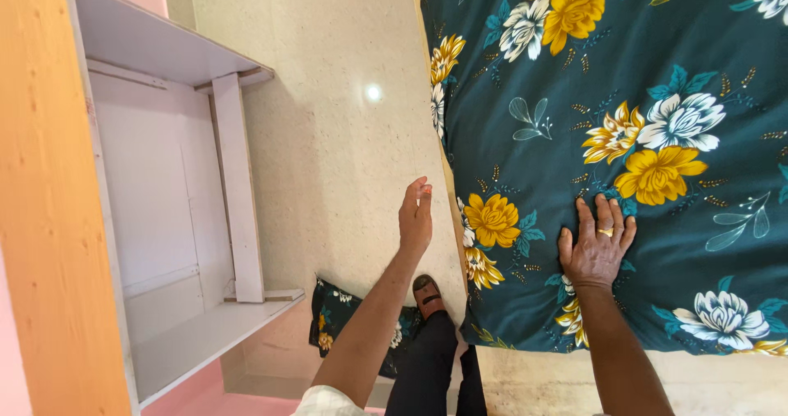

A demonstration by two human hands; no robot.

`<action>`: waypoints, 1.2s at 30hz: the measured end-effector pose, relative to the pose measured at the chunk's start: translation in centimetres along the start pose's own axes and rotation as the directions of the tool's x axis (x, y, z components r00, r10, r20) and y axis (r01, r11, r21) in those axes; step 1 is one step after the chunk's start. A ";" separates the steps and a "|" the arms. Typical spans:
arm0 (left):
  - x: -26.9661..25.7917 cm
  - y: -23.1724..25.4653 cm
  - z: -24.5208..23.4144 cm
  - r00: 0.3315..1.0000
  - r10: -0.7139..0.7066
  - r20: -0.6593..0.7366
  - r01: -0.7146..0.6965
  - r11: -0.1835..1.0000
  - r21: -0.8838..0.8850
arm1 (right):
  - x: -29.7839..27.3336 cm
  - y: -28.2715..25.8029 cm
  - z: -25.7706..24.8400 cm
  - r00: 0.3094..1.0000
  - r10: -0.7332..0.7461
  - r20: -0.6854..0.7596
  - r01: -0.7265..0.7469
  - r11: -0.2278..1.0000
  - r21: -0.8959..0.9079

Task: The person smooths a floral-patterned bedsheet across a flat surface, using their hands to pull the edges tight and flatten the fabric one section at a time.

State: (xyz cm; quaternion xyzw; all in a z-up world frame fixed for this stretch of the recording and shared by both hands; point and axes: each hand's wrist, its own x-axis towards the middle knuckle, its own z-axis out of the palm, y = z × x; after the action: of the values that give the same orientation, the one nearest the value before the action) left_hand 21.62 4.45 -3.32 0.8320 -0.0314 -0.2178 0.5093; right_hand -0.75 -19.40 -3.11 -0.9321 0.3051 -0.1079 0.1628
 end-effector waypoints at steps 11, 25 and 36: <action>32.5 -0.4 5.2 0.995 0.099 0.022 -0.088 0.952 -0.292 | 0.6 0.3 1.2 0.994 0.107 0.025 -0.107 0.994 -0.028; 39.8 2.2 1.6 0.992 -0.016 0.126 0.057 0.943 -0.327 | 0.5 0.8 2.7 0.966 0.231 0.113 -0.213 0.965 -0.154; 41.8 2.3 0.0 0.992 0.091 -0.087 -0.075 0.983 0.165 | 0.5 1.1 3.1 0.944 0.293 0.153 -0.263 0.946 -0.188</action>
State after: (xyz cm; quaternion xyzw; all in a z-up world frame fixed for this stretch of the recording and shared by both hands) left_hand 59.77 -8.05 -15.16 0.8776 -0.0597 -0.1538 0.4500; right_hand -0.06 -19.78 -6.29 -0.8956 0.4259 0.0260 0.1257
